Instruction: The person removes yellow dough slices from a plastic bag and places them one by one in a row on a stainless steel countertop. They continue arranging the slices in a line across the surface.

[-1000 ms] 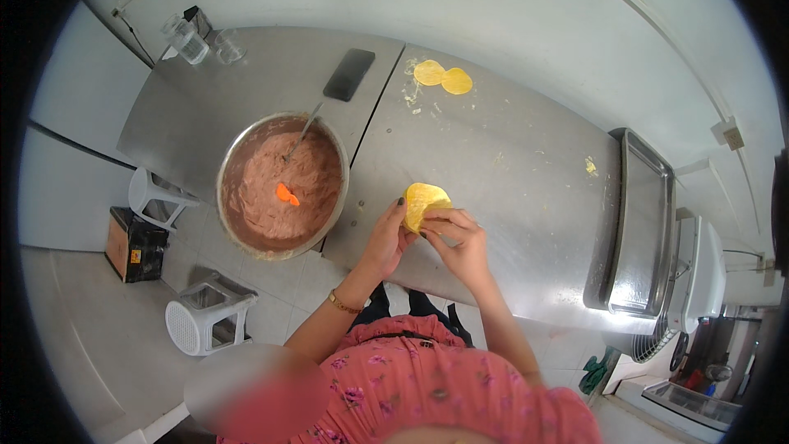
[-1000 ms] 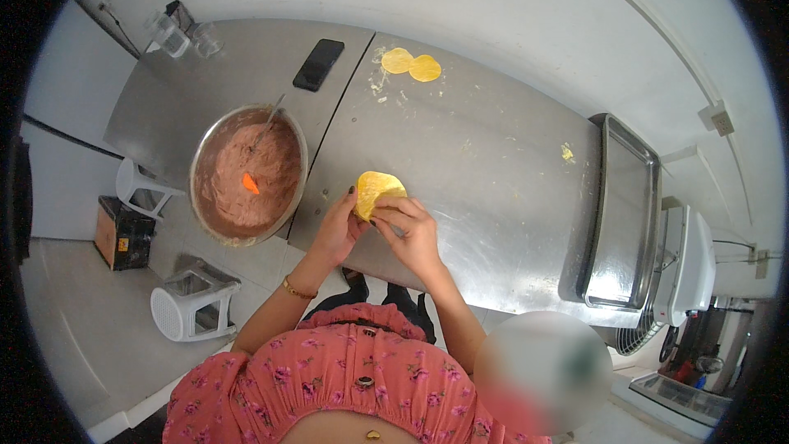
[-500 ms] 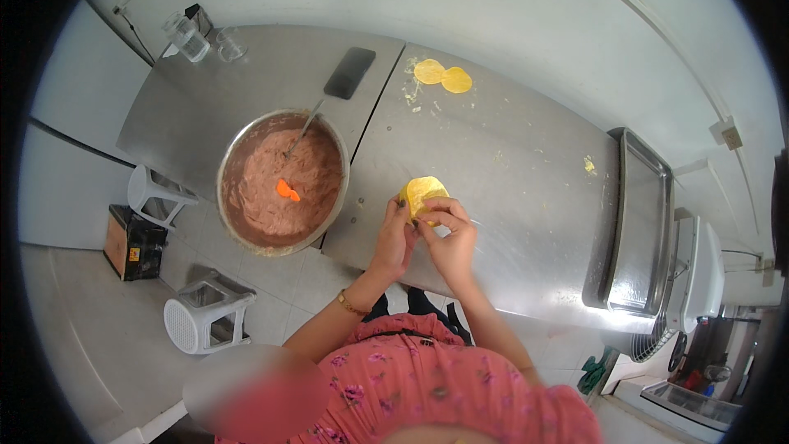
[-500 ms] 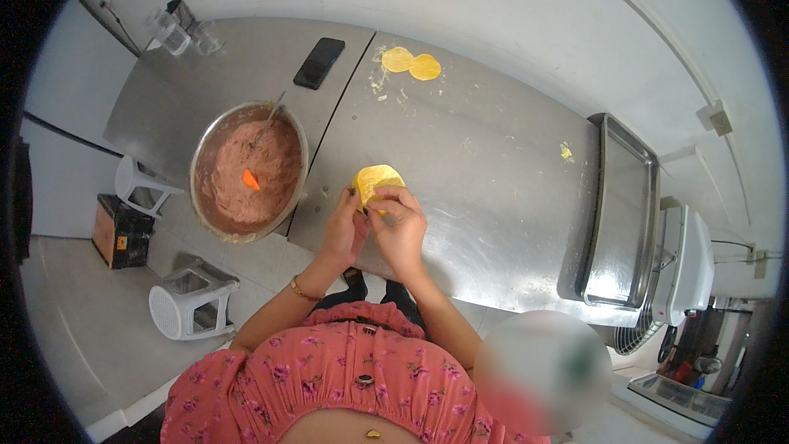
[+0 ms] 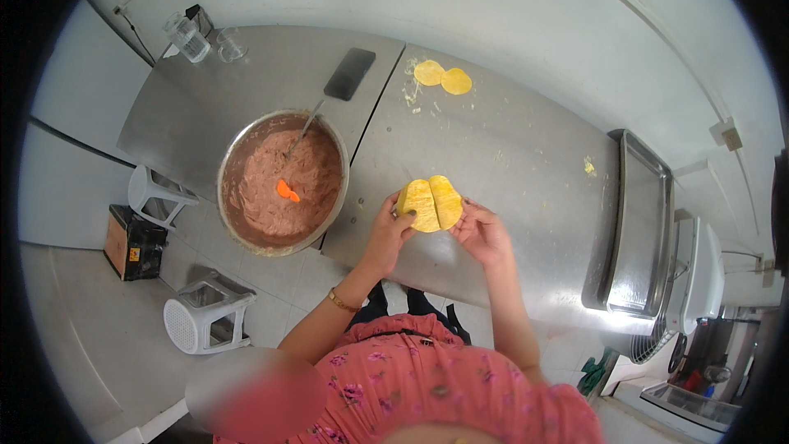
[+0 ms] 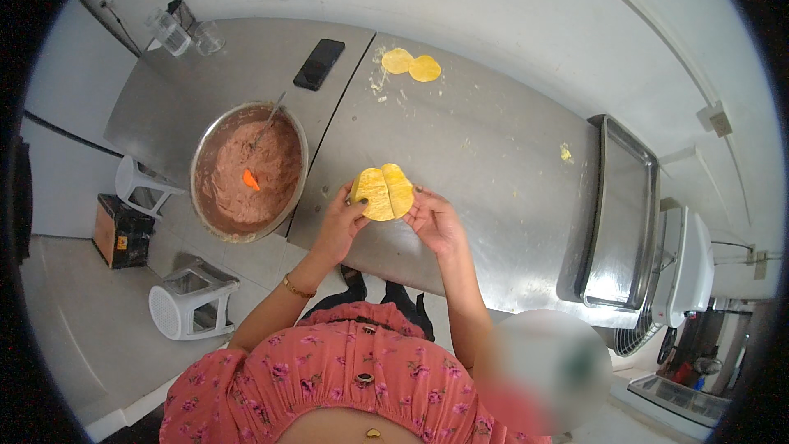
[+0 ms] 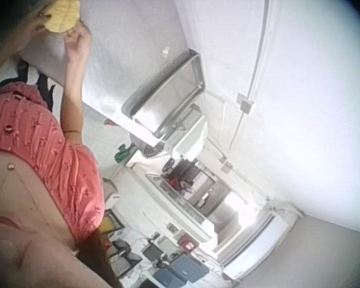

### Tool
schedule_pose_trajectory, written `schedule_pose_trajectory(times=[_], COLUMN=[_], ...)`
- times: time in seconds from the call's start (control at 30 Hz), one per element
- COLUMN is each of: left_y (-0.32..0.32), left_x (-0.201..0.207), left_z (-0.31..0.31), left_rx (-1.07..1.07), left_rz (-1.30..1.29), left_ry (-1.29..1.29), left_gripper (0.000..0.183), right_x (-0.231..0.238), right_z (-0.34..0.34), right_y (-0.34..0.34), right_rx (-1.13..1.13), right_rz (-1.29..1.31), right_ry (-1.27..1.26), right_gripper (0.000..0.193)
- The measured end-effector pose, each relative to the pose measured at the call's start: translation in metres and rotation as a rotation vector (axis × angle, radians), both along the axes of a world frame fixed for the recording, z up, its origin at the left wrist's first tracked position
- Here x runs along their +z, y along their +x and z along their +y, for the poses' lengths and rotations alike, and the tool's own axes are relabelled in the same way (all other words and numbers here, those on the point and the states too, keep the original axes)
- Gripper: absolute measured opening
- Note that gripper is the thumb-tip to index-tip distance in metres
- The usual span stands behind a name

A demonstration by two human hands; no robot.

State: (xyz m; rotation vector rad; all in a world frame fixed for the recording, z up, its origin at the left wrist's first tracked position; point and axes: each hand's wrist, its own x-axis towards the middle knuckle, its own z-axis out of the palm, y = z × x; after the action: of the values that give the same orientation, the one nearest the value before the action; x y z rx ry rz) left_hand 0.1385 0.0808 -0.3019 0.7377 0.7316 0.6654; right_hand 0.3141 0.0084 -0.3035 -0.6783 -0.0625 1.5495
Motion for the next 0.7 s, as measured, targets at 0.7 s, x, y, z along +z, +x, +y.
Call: schedule_pose_trajectory(times=[0.7], left_y=[-0.04], left_x=[-0.017], left_z=[-0.011], left_rx=[0.141], left_rz=[0.02], left_ry=[-0.166], left_gripper=[0.045], right_x=[-0.051], right_z=[0.197], right_y=[0.189], right_rx=[-0.429], right_rz=[-1.199], right_ry=[-0.195], right_gripper=[0.039])
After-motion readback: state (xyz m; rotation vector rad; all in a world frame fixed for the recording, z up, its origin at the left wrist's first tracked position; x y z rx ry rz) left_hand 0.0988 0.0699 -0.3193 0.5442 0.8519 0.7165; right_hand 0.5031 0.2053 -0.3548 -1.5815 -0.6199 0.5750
